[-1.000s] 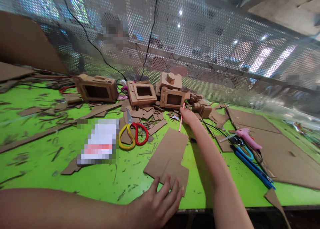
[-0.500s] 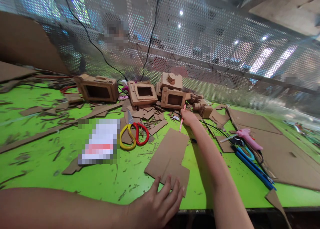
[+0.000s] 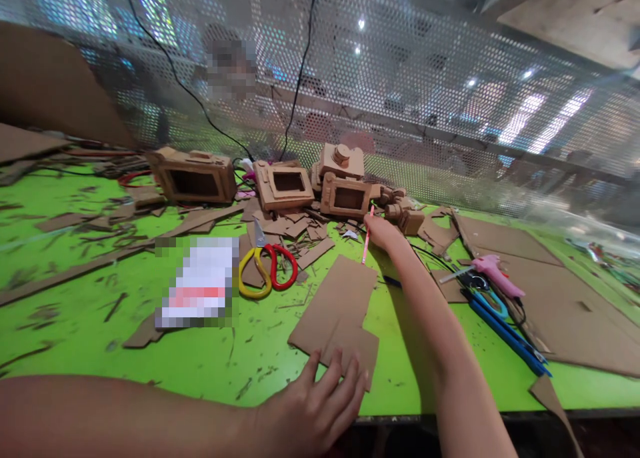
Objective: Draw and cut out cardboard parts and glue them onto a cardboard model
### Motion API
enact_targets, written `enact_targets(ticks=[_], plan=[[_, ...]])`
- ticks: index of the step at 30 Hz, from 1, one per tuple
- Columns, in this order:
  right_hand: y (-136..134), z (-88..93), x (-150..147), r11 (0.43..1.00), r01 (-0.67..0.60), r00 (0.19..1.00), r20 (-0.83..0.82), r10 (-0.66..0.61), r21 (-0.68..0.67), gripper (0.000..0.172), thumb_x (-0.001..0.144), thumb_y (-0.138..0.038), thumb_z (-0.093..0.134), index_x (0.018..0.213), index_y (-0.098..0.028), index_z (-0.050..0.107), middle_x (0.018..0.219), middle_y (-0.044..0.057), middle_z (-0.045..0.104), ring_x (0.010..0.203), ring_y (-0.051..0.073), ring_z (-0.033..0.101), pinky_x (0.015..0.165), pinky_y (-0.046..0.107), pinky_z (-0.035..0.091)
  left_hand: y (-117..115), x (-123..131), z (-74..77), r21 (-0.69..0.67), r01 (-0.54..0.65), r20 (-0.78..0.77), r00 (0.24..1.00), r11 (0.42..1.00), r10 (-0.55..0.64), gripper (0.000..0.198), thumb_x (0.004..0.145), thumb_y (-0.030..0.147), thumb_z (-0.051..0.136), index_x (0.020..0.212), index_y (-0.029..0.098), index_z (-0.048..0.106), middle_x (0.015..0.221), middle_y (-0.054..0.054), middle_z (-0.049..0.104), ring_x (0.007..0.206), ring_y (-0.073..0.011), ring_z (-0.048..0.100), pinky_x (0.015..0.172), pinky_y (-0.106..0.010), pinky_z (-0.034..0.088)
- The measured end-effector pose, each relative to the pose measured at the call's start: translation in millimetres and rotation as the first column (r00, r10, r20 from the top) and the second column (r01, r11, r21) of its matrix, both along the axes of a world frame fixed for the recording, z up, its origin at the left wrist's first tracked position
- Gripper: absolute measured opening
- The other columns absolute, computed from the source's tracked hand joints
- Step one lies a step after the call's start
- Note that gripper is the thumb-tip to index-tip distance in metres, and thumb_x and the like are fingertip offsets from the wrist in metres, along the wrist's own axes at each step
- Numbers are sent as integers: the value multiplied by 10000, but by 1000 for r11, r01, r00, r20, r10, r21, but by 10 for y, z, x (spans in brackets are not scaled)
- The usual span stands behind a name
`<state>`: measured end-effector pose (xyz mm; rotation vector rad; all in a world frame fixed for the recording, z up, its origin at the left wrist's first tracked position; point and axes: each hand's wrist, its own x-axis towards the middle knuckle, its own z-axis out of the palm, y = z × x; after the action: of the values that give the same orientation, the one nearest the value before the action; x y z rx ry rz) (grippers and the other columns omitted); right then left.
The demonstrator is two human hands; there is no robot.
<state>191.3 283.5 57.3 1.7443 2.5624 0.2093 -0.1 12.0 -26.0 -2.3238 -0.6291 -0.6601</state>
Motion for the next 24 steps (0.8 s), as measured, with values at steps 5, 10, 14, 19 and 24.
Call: enact_targets(ticks=[5, 10, 14, 19, 24], plan=[[-140, 114, 174, 977, 106, 970, -233, -61, 185, 81, 888, -249, 502, 927, -180, 515, 856, 96, 641, 727, 198, 554, 611, 277, 340, 3, 5, 7, -5, 8, -2, 1000, 1000, -8, 376, 944, 234, 398, 1245, 158, 611, 1179, -129, 650, 989, -251, 623, 718, -426, 511], [-602, 178, 141, 998, 7, 486, -872, 53, 65, 601, 872, -722, 317, 1093, -207, 534, 640, -9, 542, 551, 143, 515, 506, 245, 359, -5, -12, 62, -22, 17, 23, 1000, 1000, -17, 355, 942, 226, 413, 1214, 170, 635, 1149, -93, 671, 976, -236, 634, 715, -397, 528], [-1130, 118, -58, 990, -95, 243, -966, -83, -109, 729, 797, -810, 342, 994, -185, 664, 707, 41, 615, 552, 131, 540, 444, 240, 358, 1, -25, 50, -24, 34, 16, 999, 999, -34, 371, 939, 235, 409, 1231, 148, 621, 1157, -108, 667, 991, -251, 632, 726, -403, 542], [-1637, -48, -333, 894, -223, 92, -922, -377, -388, 340, 757, -524, 707, 823, -191, 683, 735, 30, 667, 580, 109, 575, 549, 249, 504, 17, -39, 14, -21, 43, 10, 999, 999, -42, 366, 933, 262, 424, 1219, 145, 620, 1157, -120, 666, 972, -251, 626, 699, -385, 546], [-1756, -249, -388, 814, -318, 74, -869, -489, -486, 392, 615, -380, 852, 675, -187, 516, 582, -60, 538, 580, 103, 598, 587, 260, 538, 30, -25, -69, 54, 43, -12, 999, 998, -42, 390, 905, 320, 503, 1233, 130, 595, 1167, -156, 656, 983, -268, 624, 693, -387, 544]])
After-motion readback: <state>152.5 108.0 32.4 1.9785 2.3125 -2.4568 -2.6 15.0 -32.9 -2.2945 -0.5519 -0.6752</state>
